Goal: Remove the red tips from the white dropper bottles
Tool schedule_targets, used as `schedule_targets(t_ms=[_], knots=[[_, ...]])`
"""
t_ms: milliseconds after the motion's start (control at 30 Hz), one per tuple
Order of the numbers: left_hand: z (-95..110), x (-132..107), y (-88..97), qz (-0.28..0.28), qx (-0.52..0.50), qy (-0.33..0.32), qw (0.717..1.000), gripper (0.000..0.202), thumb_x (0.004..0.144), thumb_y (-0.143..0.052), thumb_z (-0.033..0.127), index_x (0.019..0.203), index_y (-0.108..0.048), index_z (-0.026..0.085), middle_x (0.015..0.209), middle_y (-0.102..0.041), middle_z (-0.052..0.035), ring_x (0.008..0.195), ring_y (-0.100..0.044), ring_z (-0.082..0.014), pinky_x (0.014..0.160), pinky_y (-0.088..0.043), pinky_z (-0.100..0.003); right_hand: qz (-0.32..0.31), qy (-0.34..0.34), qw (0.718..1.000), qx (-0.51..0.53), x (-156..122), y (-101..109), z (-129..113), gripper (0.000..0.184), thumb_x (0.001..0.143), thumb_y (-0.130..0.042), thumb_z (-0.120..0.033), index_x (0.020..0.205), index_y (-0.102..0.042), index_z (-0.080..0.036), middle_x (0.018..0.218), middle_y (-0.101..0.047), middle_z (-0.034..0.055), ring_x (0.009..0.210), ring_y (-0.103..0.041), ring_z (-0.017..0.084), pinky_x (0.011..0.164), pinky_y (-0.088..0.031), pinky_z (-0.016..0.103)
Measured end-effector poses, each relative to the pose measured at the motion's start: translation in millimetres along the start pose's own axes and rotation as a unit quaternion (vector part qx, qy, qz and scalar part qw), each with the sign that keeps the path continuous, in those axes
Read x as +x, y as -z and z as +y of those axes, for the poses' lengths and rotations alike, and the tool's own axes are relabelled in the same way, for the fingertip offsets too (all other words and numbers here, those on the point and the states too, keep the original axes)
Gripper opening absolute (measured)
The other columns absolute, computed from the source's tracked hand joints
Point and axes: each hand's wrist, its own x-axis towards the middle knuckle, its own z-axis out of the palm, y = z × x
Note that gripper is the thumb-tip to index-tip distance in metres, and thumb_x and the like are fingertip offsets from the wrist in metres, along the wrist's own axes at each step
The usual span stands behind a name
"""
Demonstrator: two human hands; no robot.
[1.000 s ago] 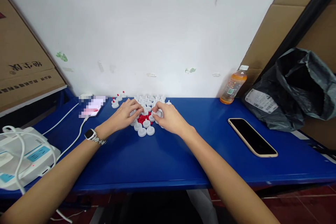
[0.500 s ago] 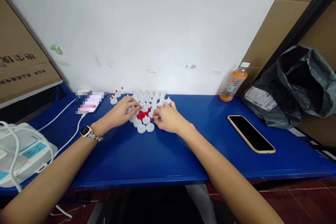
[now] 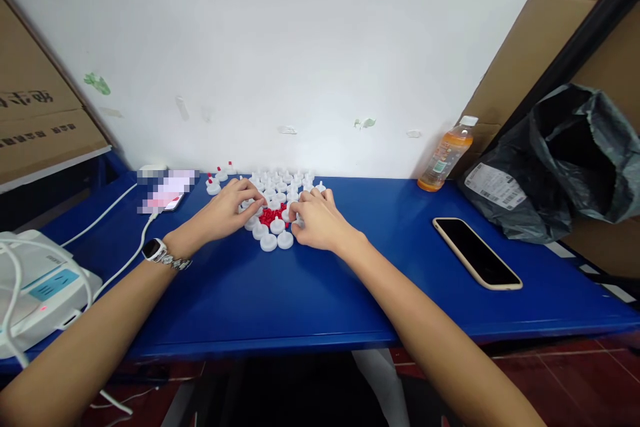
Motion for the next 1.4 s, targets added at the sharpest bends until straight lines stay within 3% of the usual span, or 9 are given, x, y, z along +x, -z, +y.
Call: schedule_targets(t_ms=[100, 433, 633, 733, 833, 1000, 1200, 1300, 1400], knots=[[0, 0, -0.4, 0.005, -0.004, -0.006, 1.0, 0.034, 0.102, -0.044, 0.041, 0.098, -0.071, 0.02, 0.103, -0.061, -0.0085, 0.097, -0.052, -0.0256, 0.091, -0.045, -0.044, 0.007, 0.013, 1.0, -0.01, 3, -2, -1, 0.017, 0.086, -0.068, -0.031, 0.101, -0.074, -0.025, 0.103, -0.061, 0.0075, 0.102, -0.052, 0.026, 0.094, -0.029, 0.043], [5, -1, 2.6, 0.009, -0.02, -0.011, 1.0, 0.031, 0.103, -0.045, 0.039, 0.097, -0.069, 0.021, 0.103, -0.062, -0.0072, 0.097, -0.054, -0.024, 0.093, -0.044, -0.043, -0.002, 0.018, 1.0, -0.003, 7, -12, -1, 0.013, 0.094, -0.066, -0.033, 0.097, -0.076, -0.024, 0.1, -0.062, 0.0074, 0.102, -0.051, 0.026, 0.093, -0.028, 0.043], [4, -4, 9.7, 0.048, -0.05, 0.022, 0.997, 0.027, 0.101, -0.048, 0.04, 0.1, -0.067, 0.021, 0.094, -0.064, -0.0052, 0.093, -0.057, -0.0227, 0.082, -0.046, -0.038, 0.093, -0.018, 0.994, 0.053, 30, -13, 1, 0.016, 0.096, -0.063, -0.035, 0.099, -0.075, -0.026, 0.1, -0.065, 0.0055, 0.105, -0.053, 0.025, 0.092, -0.028, 0.042], [6, -4, 12.9, 0.034, -0.076, 0.024, 0.996, 0.024, 0.1, -0.051, 0.039, 0.1, -0.068, 0.021, 0.092, -0.066, -0.0044, 0.09, -0.058, -0.0213, 0.078, -0.045, -0.036, 0.109, -0.016, 0.992, 0.068, 39, -14, 1, 0.017, 0.095, -0.063, -0.035, 0.105, -0.074, -0.026, 0.098, -0.066, 0.0049, 0.104, -0.054, 0.025, 0.09, -0.028, 0.041], [11, -4, 15.6, 0.013, -0.098, 0.019, 0.995, 0.021, 0.097, -0.055, 0.037, 0.098, -0.069, 0.021, 0.089, -0.067, -0.0034, 0.085, -0.058, -0.0197, 0.078, -0.046, -0.035, 0.114, -0.016, 0.99, 0.082, 31, -10, 3, 0.018, 0.097, -0.058, -0.033, 0.102, -0.074, -0.025, 0.094, -0.067, 0.0043, 0.1, -0.056, 0.024, 0.088, -0.029, 0.039], [18, -6, 15.7, 0.0, -0.115, 0.027, 0.993, 0.017, 0.094, -0.058, 0.034, 0.096, -0.07, 0.022, 0.09, -0.069, -0.0032, 0.082, -0.061, -0.019, 0.077, -0.049, -0.035, 0.052, -0.035, 0.991, 0.119, 3, 3, 12, 0.013, 0.088, -0.065, -0.029, 0.097, -0.072, -0.023, 0.078, -0.067, -0.0008, 0.083, -0.059, 0.02, 0.091, -0.03, 0.039], [13, 6, 5.1, 0.022, -0.004, 0.056, 0.998, 0.022, 0.096, -0.054, 0.035, 0.099, -0.07, 0.021, 0.096, -0.069, -0.007, 0.095, -0.061, -0.0254, 0.085, -0.049, -0.041, 0.018, -0.004, 0.991, 0.134, 4, -4, 16, 0.011, 0.088, -0.063, -0.022, 0.095, -0.072, -0.022, 0.087, -0.074, -0.0006, 0.091, -0.063, 0.02, 0.095, -0.028, 0.039], [11, 24, -0.2, -0.008, 0.043, 0.055, 0.998, 0.025, 0.096, -0.056, 0.037, 0.101, -0.072, 0.019, 0.1, -0.07, -0.009, 0.099, -0.061, -0.0283, 0.086, -0.048, -0.042, 0.019, -0.012, 0.992, 0.126, 8, -8, 18, 0.01, 0.089, -0.063, -0.021, 0.094, -0.072, -0.022, 0.087, -0.075, -0.0004, 0.092, -0.063, 0.019, 0.094, -0.028, 0.038], [9, 39, -4.4, -0.055, 0.056, 0.048, 0.996, 0.021, 0.094, -0.059, 0.033, 0.092, -0.074, 0.018, 0.096, -0.071, -0.0097, 0.096, -0.063, -0.028, 0.085, -0.048, -0.04, 0.028, -0.016, 0.992, 0.118, 9, -8, 19, 0.011, 0.089, -0.063, -0.02, 0.094, -0.072, -0.023, 0.086, -0.075, -0.0004, 0.092, -0.062, 0.019, 0.091, -0.028, 0.037]])
